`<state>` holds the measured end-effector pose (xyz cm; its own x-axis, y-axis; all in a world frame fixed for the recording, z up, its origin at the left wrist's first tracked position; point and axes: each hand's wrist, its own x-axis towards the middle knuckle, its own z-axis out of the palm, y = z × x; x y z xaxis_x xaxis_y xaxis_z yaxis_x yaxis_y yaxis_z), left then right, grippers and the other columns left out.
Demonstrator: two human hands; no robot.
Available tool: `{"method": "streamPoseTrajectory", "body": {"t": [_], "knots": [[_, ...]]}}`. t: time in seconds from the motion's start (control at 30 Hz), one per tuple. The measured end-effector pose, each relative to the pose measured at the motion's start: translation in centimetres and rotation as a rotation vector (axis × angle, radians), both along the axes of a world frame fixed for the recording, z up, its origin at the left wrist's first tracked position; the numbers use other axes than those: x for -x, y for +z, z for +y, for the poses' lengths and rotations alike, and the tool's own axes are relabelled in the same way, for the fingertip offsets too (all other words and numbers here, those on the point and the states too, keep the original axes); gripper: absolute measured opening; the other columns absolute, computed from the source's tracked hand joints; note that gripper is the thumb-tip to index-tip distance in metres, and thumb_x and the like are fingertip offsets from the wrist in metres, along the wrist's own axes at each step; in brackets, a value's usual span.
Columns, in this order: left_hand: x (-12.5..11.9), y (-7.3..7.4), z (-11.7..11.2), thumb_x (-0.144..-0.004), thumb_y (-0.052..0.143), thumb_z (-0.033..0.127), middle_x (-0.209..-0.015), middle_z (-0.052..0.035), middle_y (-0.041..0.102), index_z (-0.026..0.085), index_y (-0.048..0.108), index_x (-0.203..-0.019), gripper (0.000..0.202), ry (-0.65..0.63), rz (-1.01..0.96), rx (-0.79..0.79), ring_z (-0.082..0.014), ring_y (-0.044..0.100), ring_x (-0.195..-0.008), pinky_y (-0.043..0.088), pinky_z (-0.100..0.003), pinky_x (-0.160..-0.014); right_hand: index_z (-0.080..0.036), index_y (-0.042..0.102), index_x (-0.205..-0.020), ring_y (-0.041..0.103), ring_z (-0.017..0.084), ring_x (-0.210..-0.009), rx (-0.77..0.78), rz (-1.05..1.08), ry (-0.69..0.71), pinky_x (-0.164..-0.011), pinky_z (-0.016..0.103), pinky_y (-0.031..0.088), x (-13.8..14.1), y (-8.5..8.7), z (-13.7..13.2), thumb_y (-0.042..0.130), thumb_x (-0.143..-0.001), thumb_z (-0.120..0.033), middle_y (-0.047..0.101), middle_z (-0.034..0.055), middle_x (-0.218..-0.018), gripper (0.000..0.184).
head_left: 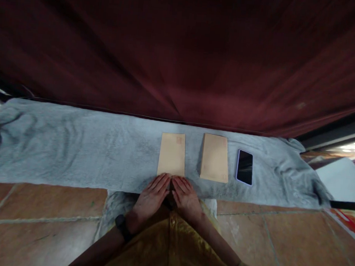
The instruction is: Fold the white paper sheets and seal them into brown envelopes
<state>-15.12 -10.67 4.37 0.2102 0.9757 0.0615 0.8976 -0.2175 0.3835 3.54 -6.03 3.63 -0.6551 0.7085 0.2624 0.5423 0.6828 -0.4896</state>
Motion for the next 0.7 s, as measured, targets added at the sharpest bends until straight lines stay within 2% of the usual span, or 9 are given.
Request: {"method": "streamPoseTrajectory", "body": {"t": [0.17,0.33,0.47,0.7], "knots": [[1.0,-0.3,-0.2,-0.099,0.044,0.025,-0.149,-0.012,0.055,0.021,0.059,-0.139,0.044,0.112,-0.024,-0.032,-0.0278,0.049,-0.14,0.039,-0.047,-0.119,-0.014,0.046,-0.15,0.048,0.025,-0.14,-0.027,-0.044,-0.019,-0.116,0.049,0.043,-1.1,-0.2,-0.1,0.043,-0.101,-0.016,0.055,0.014,-0.148,0.049],[1.5,0.5,0.5,-0.099,0.041,0.024,-0.14,-0.0138,0.061,0.02,0.065,-0.127,0.036,0.229,-0.005,-0.042,-0.0292,0.059,-0.126,0.047,-0.046,-0.108,-0.017,0.047,-0.15,0.051,0.025,-0.137,-0.003,-0.053,-0.044,-0.117,0.05,0.041,-0.8,-0.2,-0.1,0.04,-0.102,-0.017,0.056,0.0116,-0.148,0.049],[0.7,1.5,2.1,-0.097,0.045,0.019,-0.119,-0.014,0.067,0.02,0.064,-0.122,0.032,0.289,0.058,0.003,-0.0295,0.061,-0.113,0.049,-0.043,-0.099,-0.021,0.047,-0.151,0.051,0.026,-0.135,0.021,-0.06,-0.052,-0.117,0.052,0.039,-0.6,-0.3,-0.1,0.042,-0.102,-0.019,0.055,0.0104,-0.148,0.049],[-1.5,2.4,3.6,-0.096,0.037,0.008,-0.108,-0.0183,0.065,0.012,0.061,-0.123,0.036,0.338,0.281,0.061,-0.0297,0.06,-0.103,0.049,-0.041,-0.087,-0.023,0.049,-0.149,0.051,0.028,-0.132,-0.011,-0.088,-0.048,-0.116,0.052,0.037,-0.5,-0.8,-0.1,0.044,-0.1,-0.021,0.057,0.0108,-0.145,0.049]]}}
